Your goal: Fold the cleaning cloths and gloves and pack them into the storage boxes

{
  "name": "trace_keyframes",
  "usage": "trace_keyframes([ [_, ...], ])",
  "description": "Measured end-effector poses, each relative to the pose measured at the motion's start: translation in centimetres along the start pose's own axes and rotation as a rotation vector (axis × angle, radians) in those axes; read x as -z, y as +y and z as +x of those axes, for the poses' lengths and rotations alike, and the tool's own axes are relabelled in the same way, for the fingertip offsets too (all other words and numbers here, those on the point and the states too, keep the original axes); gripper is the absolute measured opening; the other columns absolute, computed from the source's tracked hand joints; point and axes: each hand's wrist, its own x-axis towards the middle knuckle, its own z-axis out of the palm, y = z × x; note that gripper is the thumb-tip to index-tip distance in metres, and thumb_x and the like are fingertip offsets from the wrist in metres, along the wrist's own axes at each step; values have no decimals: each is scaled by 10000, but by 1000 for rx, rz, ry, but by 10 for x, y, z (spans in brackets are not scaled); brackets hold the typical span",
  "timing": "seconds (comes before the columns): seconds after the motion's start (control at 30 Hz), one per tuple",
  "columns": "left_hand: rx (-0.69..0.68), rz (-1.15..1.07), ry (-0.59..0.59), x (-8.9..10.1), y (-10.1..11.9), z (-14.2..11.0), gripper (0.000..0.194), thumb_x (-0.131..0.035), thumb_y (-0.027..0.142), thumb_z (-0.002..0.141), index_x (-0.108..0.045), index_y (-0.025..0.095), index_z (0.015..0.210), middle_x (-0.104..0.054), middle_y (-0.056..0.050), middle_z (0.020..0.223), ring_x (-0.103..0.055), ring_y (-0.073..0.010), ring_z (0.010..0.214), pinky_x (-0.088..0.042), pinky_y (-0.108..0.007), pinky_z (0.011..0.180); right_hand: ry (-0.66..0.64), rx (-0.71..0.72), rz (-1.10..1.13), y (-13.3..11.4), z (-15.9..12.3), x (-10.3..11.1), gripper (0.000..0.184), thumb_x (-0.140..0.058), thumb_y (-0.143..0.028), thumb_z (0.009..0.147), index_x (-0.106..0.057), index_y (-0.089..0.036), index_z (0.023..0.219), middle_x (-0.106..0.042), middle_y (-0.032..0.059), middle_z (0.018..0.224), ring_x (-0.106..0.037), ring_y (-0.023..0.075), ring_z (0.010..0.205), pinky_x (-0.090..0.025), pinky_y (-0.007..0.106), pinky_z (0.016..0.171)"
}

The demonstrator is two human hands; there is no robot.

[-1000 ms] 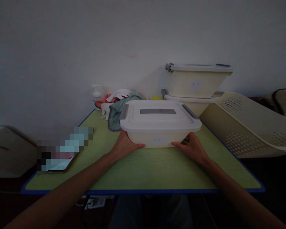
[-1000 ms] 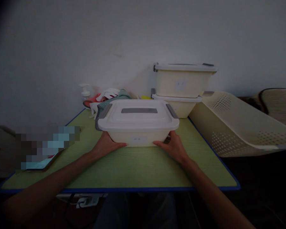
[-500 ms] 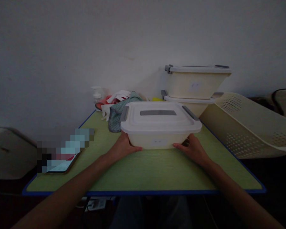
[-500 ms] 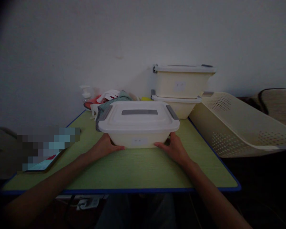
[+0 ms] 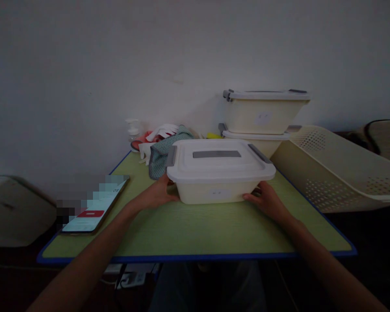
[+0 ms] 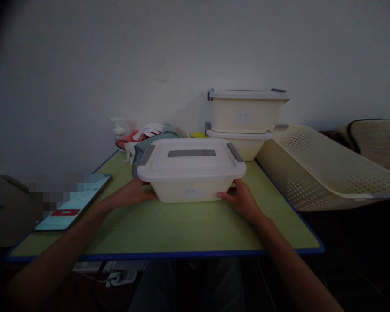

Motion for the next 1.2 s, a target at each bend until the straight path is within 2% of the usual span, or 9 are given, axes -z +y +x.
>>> trace_keyframes([
  [0.23,97,-78,274,6,-2,13,373,-645,157,526,-561,179,888,-663,-74,963,-619,-265,941,-474,-417,868,-71,109,-206,-4,0,24,451,-735,-353,594,-618,-231,1012,-618,117,1135,-568,363,1061,-487,548,865],
  [0.37,163,-262,554,18,4,25,305,-634,202,549,-502,172,822,-621,-67,912,-613,-206,815,-484,-351,750,-67,59,-96,2,10,49,273,-647,-334,683,-663,-251,942,-653,77,1094,-579,331,1056,-465,538,898],
  [0.47,142,-384,653,24,21,38,310,-631,228,601,-516,176,884,-610,-52,959,-591,-167,852,-458,-299,766,-4,43,-21,-3,30,57,260,-574,-387,756,-656,-258,967,-668,49,1084,-588,301,1054,-410,517,970],
  [0.57,205,-480,649,22,40,52,352,-631,256,633,-546,181,967,-605,-51,1019,-572,-167,909,-445,-269,747,118,-103,296,-20,55,47,401,-506,-476,798,-575,-264,1131,-601,44,1219,-565,278,1103,-443,480,944],
  [0.63,240,-535,619,16,48,58,419,-635,269,634,-551,180,1035,-606,-47,1017,-571,-170,899,-446,-255,706,86,-211,494,-34,69,35,447,-470,-509,810,-529,-280,1189,-579,34,1252,-548,259,1131,-446,446,951],
  [0.77,268,-749,550,6,52,62,469,-622,247,623,-553,164,1079,-618,-27,951,-572,-135,754,-441,-217,593,50,-231,677,-49,82,17,408,-504,-463,776,-563,-254,1122,-574,19,1252,-519,238,1166,-416,372,1002],
  [0.9,287,-868,477,5,52,55,544,-633,196,573,-532,189,1107,-617,6,918,-558,-108,657,-449,-207,549,31,-204,682,-47,81,15,369,-531,-377,728,-556,-269,1081,-604,8,1186,-573,239,1082,-461,379,949],
  [1.07,345,-781,418,9,57,48,612,-659,178,500,-510,232,1091,-597,21,911,-542,-104,584,-446,-222,488,-69,-209,545,-46,77,28,351,-530,-378,732,-539,-286,1070,-647,22,1027,-649,235,810,-552,358,657],
  [1.2,361,-737,385,10,57,46,593,-615,192,501,-489,229,1078,-576,22,848,-535,-108,567,-433,-212,453,-117,-175,409,-47,78,34,360,-544,-336,714,-535,-284,1069,-657,22,893,-640,214,664,-539,328,561],
])
